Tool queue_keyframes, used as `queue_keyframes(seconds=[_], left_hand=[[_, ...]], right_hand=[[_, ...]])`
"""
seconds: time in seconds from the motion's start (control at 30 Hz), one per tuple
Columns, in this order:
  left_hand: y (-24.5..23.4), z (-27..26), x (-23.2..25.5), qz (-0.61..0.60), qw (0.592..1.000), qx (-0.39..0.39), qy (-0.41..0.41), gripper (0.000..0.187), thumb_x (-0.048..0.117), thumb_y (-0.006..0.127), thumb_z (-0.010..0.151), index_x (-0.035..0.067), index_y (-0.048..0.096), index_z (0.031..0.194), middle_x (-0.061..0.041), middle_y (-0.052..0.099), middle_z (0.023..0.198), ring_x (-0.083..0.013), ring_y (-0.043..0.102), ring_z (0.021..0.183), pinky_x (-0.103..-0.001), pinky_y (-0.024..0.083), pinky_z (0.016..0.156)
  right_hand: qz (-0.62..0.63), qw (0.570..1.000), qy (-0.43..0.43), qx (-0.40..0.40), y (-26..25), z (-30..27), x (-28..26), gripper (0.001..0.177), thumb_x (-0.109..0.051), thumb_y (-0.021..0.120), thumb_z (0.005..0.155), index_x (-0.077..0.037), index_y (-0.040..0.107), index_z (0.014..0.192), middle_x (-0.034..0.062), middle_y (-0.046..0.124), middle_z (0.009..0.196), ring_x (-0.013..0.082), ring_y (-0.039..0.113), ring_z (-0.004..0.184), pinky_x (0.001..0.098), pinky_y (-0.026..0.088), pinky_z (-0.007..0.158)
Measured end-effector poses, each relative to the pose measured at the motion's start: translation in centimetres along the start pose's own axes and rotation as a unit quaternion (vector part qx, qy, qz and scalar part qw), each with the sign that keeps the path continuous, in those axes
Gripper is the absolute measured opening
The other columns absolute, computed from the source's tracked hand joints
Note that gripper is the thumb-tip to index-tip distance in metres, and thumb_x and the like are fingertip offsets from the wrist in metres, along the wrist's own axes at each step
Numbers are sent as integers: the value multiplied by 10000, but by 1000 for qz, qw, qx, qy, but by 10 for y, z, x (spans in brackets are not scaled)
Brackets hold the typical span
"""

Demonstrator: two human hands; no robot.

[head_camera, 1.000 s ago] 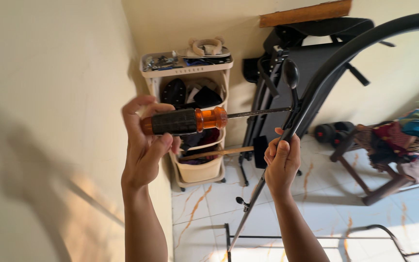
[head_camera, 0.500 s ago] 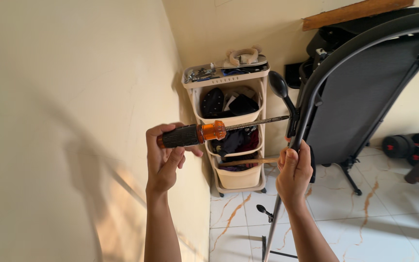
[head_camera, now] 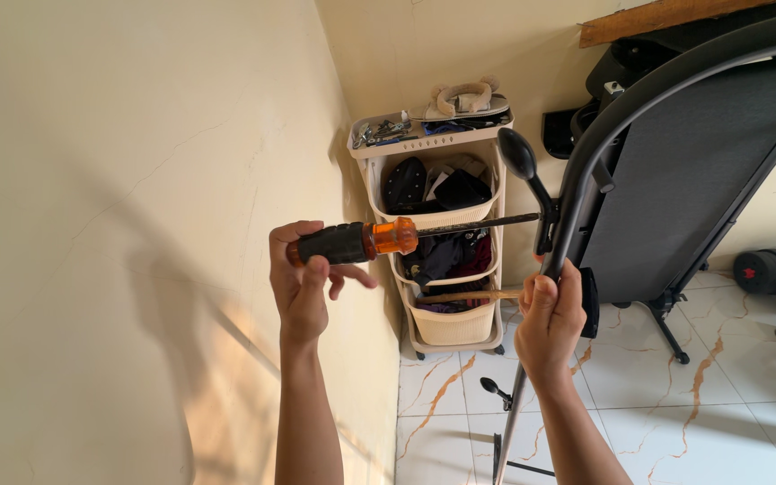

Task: The person assembles a metal frame by inserting plastic feet into the ends of the vertical poles and tightening them with a screwdriver. The person handles the frame, plastic feet, and screwdriver throughout the process.

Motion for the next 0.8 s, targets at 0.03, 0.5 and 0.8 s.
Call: queue_keyframes(seconds=[0.03,0.5,0.8], left_hand=[[-3,0,-2,-1,1000,24,-5,461,429,541,1072,28,433,1271,-163,738,941,-234,741,618,-223,397,435],[-8,-10,-34,-90,996,12,-8,530,475,653,1090,-8,458,1190,-168,712,896,-233,716,560,-223,399,462],[-1,-9,-41,-122,992,14,13,605,530,613,1052,26,399,1313,-167,718,920,-187,680,504,-245,456,424]], right_hand=[[-5,1000,-3,-2,1,-1,-1,287,-225,424,1147,9,542,1264,-35,456,703,21,363,585,203,315,506],[7,1000,7,9,-2,-3,-5,286,-233,419,1144,-5,546,1261,-37,437,703,25,348,585,204,292,508],[43,999,8,18,-6,-5,-4,315,-281,440,1141,-8,550,1254,-39,431,733,23,335,590,202,272,508]])
Point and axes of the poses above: each hand's wrist, its own z-axis towards the middle knuckle, its own y-axis out of the palm, x = y × z, the point moved 10 cm from there along z, towards the middle knuckle
